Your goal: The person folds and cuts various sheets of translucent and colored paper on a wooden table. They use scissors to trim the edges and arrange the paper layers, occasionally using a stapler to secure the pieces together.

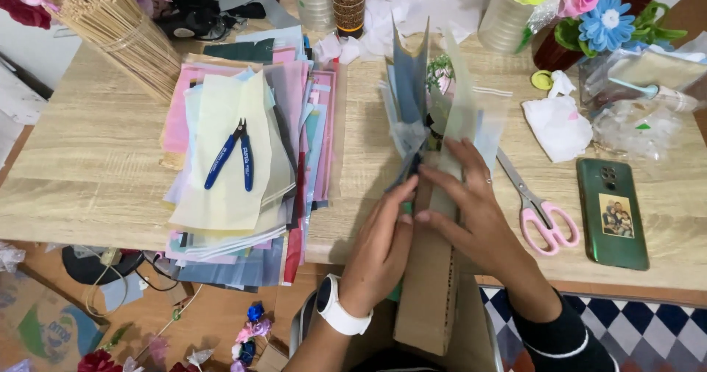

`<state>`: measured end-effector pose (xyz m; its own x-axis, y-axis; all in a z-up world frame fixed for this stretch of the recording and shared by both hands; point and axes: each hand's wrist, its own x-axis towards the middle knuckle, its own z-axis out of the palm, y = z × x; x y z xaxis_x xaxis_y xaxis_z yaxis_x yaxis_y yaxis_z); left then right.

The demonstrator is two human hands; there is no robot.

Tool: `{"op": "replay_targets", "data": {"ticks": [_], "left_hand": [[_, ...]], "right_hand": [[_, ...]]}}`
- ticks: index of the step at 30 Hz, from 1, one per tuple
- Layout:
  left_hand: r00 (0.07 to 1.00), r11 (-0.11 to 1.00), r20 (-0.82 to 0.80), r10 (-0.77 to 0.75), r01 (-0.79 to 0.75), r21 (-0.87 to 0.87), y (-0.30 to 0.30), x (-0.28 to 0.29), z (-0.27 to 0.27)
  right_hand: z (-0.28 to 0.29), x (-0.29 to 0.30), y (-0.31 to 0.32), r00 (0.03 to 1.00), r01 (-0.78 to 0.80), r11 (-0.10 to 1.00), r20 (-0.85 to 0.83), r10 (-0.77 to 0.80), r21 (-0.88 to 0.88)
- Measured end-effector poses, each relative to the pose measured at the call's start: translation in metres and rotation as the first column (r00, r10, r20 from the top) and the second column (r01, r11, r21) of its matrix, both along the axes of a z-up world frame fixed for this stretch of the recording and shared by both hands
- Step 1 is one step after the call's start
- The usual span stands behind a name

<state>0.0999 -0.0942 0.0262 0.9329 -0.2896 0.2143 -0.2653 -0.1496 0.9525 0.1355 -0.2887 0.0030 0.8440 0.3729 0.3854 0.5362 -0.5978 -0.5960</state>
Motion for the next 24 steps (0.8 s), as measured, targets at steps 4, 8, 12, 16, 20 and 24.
{"op": "replay_targets", "data": {"ticks": [4,8,12,16,20,24], "left_hand": [[0.908,0.984,0.382,0.17,-0.176,-0.021,-0.005,0.007,-0.008],[0.937,0.973,0.269,0.222,-0.231,0.001,-0.008,0.022,-0.009],[0.987,0.99,0.159,-0.005,-0.018,0.143,-0.009,0.036,-0.015],[0.982,0.972,0.189,-0.016,-0.029,0.231,-0.006,0.047,-0.036],[0.966,0.771,0.252,0.058,-0.204,0.604,0.004,0.051,-0.069],[0.984,0.716,0.163,0.071,-0.164,0.678,0.009,0.049,-0.088]], "right_hand": [[-0.001,0.004,-0.023,0.987,0.035,0.981,-0.163,-0.004,0.19],[-0.024,0.01,-0.052,0.937,0.045,0.888,-0.327,0.121,0.458],[-0.044,0.016,-0.075,0.902,0.145,0.851,-0.421,0.097,0.506],[-0.062,0.016,-0.08,0.851,0.251,0.82,-0.52,0.067,0.515],[-0.078,0.015,-0.091,0.795,0.491,0.652,-0.603,-0.064,0.578],[-0.273,0.05,-0.224,0.769,0.593,0.324,-0.638,0.044,0.737]]}}
